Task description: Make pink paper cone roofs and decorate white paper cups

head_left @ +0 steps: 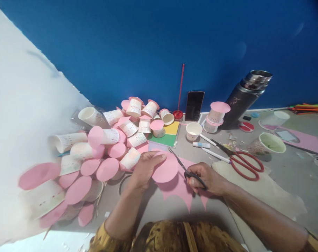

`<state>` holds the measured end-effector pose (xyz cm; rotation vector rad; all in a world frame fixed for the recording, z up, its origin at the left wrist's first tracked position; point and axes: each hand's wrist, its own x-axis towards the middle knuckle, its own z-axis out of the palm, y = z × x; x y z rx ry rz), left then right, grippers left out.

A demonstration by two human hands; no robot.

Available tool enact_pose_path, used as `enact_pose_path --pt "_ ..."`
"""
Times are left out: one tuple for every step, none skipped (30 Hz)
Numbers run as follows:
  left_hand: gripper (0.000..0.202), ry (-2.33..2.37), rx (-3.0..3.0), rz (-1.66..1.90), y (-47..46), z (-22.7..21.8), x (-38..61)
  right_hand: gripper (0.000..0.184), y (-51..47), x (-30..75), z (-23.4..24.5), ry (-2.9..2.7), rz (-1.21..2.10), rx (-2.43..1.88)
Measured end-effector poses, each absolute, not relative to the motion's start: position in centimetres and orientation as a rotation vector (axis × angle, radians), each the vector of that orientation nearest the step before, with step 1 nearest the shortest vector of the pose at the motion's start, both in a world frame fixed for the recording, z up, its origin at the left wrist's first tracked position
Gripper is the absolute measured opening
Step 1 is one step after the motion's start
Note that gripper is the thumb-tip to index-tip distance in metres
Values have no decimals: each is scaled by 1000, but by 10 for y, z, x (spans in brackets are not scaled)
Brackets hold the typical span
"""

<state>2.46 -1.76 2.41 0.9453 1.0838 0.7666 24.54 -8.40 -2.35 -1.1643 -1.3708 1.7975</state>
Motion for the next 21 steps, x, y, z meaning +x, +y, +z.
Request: enact_pose_path --pt "29 1083 946 766 -18 24 24 56 -84 245 -23 -1361 1805 -1166" --pt "29 1081 947 765 -18 24 24 56 -84 245 -23 -1352 1811 -1167" --pt "28 1077 947 766 -17 25 24 56 -84 245 -23 -1343 1814 -1168" --pt "28 1071 946 770 -17 25 24 56 -84 245 -23 -1336 1813 -1170" --pt "28 1064 942 775 -17 25 24 56 -84 245 -24 -1330 1808 -1177" --pt "27 1058 937 782 -17 25 24 55 -84 245 -25 -1323 1799 -1188" --pt "27 1054 930 787 -17 25 24 55 -84 244 -26 -1314 1789 -1203" --pt "27 1051 922 796 -17 25 25 54 -84 244 -28 -1296 1780 -1217" --pt "28 1048 911 804 -17 24 25 53 -83 243 -29 -1261 1770 -1229" --pt "28 1041 896 810 -17 23 27 53 -83 242 -29 -1213 1756 -1238" --pt "29 1033 873 820 -18 21 28 52 -82 241 -29 -1157 1736 -1241" --pt "29 1023 843 833 -18 20 31 51 -82 240 -29 -1100 1706 -1236" --pt "30 1014 807 852 -19 18 33 50 -81 239 -28 -1050 1670 -1227" --pt "31 1009 772 874 -21 17 36 50 -81 239 -27 -1013 1632 -1212" --pt "31 1006 738 897 -22 15 40 51 -80 238 -26 -991 1597 -1194" --pt "31 1003 708 923 -23 13 43 52 -80 237 -25 -979 1570 -1176" --pt "30 997 683 946 -25 11 46 52 -80 236 -24 -967 1549 -1166" --pt "30 987 663 961 -27 10 50 51 -80 235 -23 -955 1533 -1168" --pt "30 975 645 967 -29 8 53 49 -80 234 -23 -940 1512 -1183" --pt "31 963 631 963 -31 7 55 47 -80 234 -24 -922 1487 -1209" --pt "32 955 620 952 -32 6 57 45 -80 233 -24 -902 1461 -1239"
